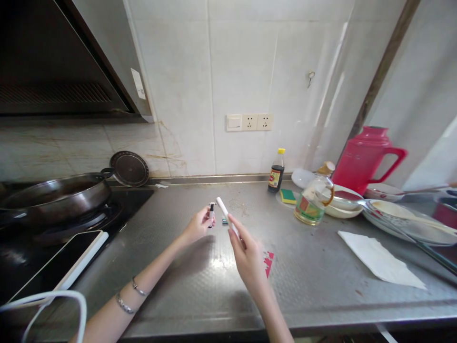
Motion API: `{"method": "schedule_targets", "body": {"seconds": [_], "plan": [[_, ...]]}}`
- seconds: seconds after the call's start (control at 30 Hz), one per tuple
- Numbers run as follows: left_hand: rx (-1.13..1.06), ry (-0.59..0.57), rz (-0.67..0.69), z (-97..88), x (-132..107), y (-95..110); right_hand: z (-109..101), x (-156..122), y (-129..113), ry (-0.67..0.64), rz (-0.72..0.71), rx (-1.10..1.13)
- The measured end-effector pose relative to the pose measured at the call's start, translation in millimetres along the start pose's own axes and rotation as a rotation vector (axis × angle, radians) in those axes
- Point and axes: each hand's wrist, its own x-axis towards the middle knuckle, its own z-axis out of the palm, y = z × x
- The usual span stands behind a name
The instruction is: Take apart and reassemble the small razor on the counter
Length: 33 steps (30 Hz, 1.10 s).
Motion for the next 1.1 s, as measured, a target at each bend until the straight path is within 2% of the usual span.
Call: {"method": "schedule_targets", "body": {"seconds": [0.07, 0.17, 0.37, 0.5, 0.7, 1.1], "plan": [[-0.174, -0.049, -0.143, -0.1, 1, 4, -4, 16, 7, 0.011, -0.095, -0.086], [-0.364, -0.084, -0.291, -1.4, 1, 11, -6, 43, 17, -0.06, -0.195, -0.161], [-0.5, -0.115, -0.443, -2.4, 0, 14, 5, 96, 38, -0.198, -0.244, -0.235], [-0.511, -0.08, -0.488, -1.6, 2, 9, 18, 118, 53, -0.244, -0.246, -0.257], [-0.513, -0.008, -0.541, -1.5, 5, 3, 32, 124, 71, -0.326, -0.224, -0.308], [-0.546, 0.014, -0.586, 9.3, 2, -4, 25, 120, 95, -0.371, -0.283, -0.395]]}}
